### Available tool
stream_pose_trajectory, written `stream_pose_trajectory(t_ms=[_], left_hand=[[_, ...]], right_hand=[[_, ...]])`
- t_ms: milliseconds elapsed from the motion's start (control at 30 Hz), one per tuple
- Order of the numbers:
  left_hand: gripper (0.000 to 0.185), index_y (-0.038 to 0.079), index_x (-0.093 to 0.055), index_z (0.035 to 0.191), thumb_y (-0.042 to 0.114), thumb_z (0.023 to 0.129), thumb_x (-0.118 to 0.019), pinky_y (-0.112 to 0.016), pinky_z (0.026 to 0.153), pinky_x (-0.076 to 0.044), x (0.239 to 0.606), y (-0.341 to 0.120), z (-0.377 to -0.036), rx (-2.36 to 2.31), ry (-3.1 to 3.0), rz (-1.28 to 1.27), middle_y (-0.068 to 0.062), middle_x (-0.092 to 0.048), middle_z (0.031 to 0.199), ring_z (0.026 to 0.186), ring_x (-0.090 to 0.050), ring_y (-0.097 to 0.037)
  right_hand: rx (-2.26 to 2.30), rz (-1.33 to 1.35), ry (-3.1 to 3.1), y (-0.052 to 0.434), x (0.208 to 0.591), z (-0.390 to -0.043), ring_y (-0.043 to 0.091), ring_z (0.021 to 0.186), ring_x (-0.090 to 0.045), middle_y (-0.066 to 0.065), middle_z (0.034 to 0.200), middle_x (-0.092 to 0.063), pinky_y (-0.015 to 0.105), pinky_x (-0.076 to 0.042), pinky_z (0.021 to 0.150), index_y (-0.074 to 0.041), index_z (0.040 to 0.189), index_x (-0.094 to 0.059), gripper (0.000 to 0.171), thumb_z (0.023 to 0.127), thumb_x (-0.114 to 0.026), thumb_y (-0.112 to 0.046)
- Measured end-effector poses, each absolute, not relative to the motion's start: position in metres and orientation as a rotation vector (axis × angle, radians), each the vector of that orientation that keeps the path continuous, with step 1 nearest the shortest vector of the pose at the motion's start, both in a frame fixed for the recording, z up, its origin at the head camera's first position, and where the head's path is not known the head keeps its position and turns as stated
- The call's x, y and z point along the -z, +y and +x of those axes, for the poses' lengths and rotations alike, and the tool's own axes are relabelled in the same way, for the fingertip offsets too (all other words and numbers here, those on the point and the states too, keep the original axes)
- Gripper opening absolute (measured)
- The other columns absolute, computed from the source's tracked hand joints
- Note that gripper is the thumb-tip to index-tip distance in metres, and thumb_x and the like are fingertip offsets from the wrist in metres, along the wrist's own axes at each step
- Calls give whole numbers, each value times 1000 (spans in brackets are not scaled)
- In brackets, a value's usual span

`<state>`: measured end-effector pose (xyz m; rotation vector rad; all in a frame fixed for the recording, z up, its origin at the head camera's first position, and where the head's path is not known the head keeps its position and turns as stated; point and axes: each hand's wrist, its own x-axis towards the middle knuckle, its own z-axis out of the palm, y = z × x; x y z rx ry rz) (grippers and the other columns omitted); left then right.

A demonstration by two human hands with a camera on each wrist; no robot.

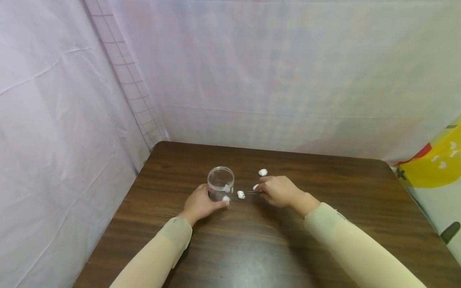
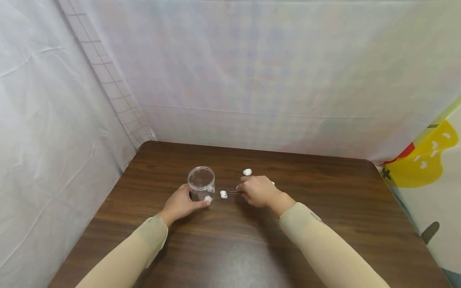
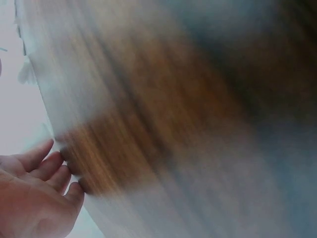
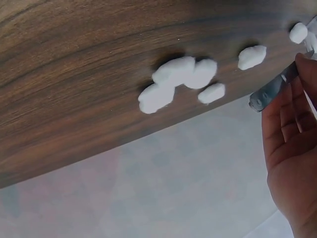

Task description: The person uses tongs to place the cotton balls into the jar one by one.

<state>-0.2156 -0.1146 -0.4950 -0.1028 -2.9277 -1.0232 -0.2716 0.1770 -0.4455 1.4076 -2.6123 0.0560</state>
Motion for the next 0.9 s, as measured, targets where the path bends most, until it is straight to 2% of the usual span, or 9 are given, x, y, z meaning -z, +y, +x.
stream_pose_trajectory(t_ms=[367,900], left_hand=[[85,11,-61,133,65,70,-80,-49,97,-46,494,-114,-215,1002,-2948,-96,-10,-60,133,119,-58,-29],[84,10,-61,133,63,71,-81,-48,99,-45,495,-114,-214,1011,-2939,-95,-10,-60,134,121,-57,-29]], right_hand=[[21,1435,-2555,170,447,-271,15,67,-58,-4,84,-53,38,-52,52,-16,96,-74,15,82,-77,-13],[0,1459,-2527,171,455,-273,17,72,-62,-2,87,-57,39,-54,56,-15,99,-75,20,80,-76,-12]])
